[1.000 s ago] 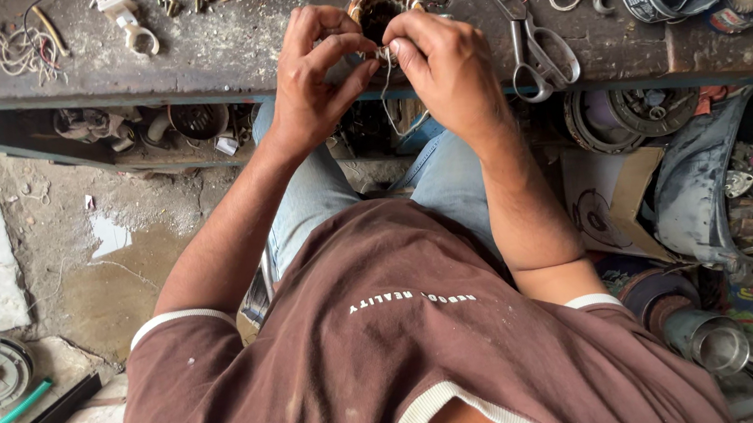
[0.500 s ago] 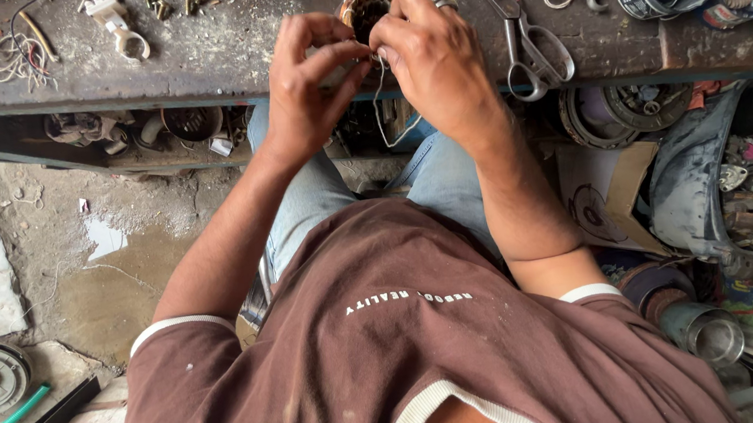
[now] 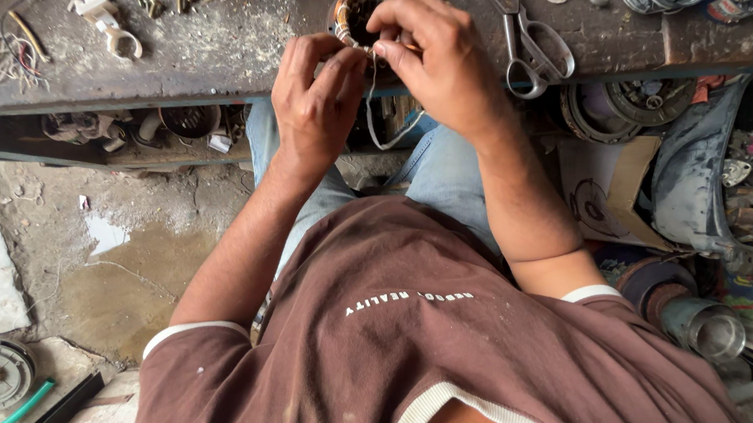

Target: The person sits cross-legged at a cluttered workbench and wraps a white string around a cylindrical electrical component. They use scissors to cut the string and tie it securely to the component.

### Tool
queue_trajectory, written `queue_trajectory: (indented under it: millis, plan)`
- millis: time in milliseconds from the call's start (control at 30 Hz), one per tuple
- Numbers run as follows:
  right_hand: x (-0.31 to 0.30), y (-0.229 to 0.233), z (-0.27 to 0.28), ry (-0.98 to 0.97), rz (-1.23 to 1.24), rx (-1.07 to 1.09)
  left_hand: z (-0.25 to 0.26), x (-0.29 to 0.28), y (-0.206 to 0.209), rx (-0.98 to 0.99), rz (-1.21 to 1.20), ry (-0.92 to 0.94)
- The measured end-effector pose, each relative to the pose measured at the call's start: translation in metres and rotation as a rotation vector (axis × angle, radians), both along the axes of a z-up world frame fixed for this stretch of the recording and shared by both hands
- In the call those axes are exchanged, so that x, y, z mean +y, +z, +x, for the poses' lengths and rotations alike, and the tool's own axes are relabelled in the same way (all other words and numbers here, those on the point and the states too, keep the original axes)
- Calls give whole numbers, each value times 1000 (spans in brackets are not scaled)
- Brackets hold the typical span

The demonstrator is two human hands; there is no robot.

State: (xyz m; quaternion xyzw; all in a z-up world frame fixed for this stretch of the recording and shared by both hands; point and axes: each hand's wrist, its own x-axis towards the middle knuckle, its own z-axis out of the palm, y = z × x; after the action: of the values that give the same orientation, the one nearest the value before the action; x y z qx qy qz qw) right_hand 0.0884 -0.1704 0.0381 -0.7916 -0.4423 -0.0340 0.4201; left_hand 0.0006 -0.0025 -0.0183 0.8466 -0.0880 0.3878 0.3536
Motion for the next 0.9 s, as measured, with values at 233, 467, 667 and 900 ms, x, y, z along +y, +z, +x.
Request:
queue_trajectory:
  millis: [233,467,667,900]
  plan:
    - [6,-10,7,-3,-35,-96,-2,1,-3,-21,33,-19]
    - [-3,-16,17,166,50,80,-2,8,0,45,8,-42]
    - [-17,-58,26,252,618,603,-13,1,-10,83,-87,14]
    - [-25,-101,25,57,834,635,-70,17,-51,368,-162,104]
